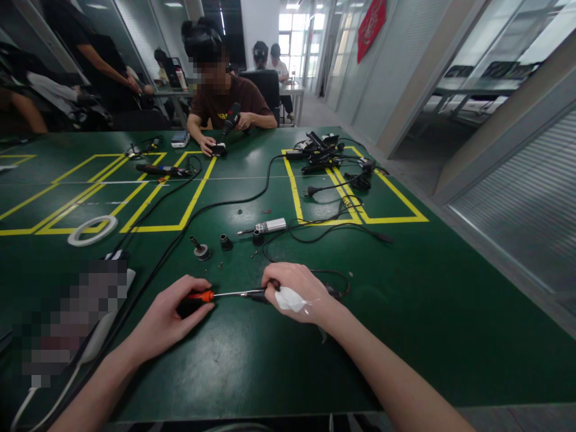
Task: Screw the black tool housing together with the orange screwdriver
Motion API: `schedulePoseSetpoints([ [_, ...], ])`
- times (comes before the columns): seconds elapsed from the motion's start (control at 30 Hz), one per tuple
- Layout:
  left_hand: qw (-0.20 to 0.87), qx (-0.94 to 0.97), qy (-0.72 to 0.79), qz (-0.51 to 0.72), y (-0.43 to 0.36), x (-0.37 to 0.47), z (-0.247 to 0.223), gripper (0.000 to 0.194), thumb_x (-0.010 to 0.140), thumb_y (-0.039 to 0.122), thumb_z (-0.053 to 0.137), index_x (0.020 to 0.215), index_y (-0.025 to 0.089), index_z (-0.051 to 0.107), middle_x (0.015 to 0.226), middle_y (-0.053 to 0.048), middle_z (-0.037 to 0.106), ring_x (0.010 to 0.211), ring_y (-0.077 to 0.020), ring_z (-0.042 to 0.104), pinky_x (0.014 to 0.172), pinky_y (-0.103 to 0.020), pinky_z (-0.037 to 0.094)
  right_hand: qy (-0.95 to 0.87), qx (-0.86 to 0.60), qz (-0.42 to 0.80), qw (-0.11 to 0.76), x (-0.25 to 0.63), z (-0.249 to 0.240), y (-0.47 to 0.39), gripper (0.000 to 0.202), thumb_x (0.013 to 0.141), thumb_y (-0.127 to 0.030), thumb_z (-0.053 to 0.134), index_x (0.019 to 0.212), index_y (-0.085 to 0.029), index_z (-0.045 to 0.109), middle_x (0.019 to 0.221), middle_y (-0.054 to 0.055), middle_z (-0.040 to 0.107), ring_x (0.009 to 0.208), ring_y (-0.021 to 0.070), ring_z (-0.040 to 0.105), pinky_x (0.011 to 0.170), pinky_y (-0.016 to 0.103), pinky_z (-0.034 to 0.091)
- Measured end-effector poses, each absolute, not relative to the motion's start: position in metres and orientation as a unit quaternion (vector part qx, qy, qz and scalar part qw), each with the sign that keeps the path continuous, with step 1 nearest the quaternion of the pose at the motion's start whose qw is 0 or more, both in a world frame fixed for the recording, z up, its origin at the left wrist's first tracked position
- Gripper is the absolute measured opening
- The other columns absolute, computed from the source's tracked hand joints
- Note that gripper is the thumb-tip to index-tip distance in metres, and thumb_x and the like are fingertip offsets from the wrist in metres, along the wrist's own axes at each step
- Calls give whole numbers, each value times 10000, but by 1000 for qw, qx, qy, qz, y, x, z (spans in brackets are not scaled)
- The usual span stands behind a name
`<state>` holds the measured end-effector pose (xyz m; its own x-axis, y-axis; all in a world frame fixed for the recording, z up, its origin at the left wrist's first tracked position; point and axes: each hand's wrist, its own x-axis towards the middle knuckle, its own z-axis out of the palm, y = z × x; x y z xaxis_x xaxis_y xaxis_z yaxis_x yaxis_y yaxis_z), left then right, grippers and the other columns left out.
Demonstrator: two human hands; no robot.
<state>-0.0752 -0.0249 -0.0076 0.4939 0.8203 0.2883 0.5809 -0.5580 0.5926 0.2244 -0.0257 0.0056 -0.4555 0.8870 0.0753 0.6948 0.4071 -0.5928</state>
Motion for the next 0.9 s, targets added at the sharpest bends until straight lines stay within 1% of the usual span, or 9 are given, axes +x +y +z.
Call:
schedulePoseSetpoints([
  [0.1, 224, 836, 419, 275, -24, -75, -7, 102, 960, 306, 618, 955, 220, 673, 867, -29, 710, 777, -184, 680, 713, -290, 560, -818, -482, 245, 198, 224, 6, -26, 118, 850, -118, 597, 854, -197, 684, 840, 27, 709, 769, 173, 656, 736, 274, 471],
  [0.17, 225, 838, 413, 276, -24, -75, -6, 109, 973, 307, 615, 949, 220, 676, 869, -30, 712, 780, -184, 682, 719, -291, 561, -818, -482, 244, 196, 224, 7, -26, 119, 852, -118, 594, 850, -198, 683, 834, 27, 707, 769, 175, 657, 735, 274, 473],
  [0.47, 187, 853, 388, 296, -22, -77, -7, 193, 1027, 338, 610, 1069, 210, 748, 938, -55, 749, 856, -191, 689, 784, -299, 572, -819, -485, 243, 188, 224, 8, -26, 120, 856, -114, 587, 847, -188, 681, 846, 35, 711, 775, 177, 660, 739, 275, 476],
  [0.67, 169, 857, 391, 290, -21, -79, -11, 263, 1050, 367, 579, 1128, 217, 780, 954, -55, 739, 857, -181, 695, 778, -281, 574, -820, -482, 239, 192, 225, 4, -25, 117, 854, -118, 589, 862, -188, 682, 864, 40, 720, 787, 180, 665, 739, 276, 475],
  [0.8, 176, 851, 401, 292, -23, -78, -10, 255, 1040, 351, 582, 1172, 232, 764, 958, -44, 724, 852, -173, 704, 765, -269, 573, -820, -484, 237, 194, 225, 3, -25, 117, 847, -112, 590, 852, -188, 678, 858, 39, 722, 777, 181, 665, 735, 278, 472],
  [0.9, 190, 839, 412, 300, -25, -76, -9, 230, 981, 343, 644, 1157, 217, 721, 961, -43, 721, 844, -181, 702, 759, -282, 577, -820, -484, 235, 195, 225, 3, -25, 120, 848, -113, 588, 847, -191, 678, 847, 35, 718, 762, 176, 661, 724, 272, 467],
])
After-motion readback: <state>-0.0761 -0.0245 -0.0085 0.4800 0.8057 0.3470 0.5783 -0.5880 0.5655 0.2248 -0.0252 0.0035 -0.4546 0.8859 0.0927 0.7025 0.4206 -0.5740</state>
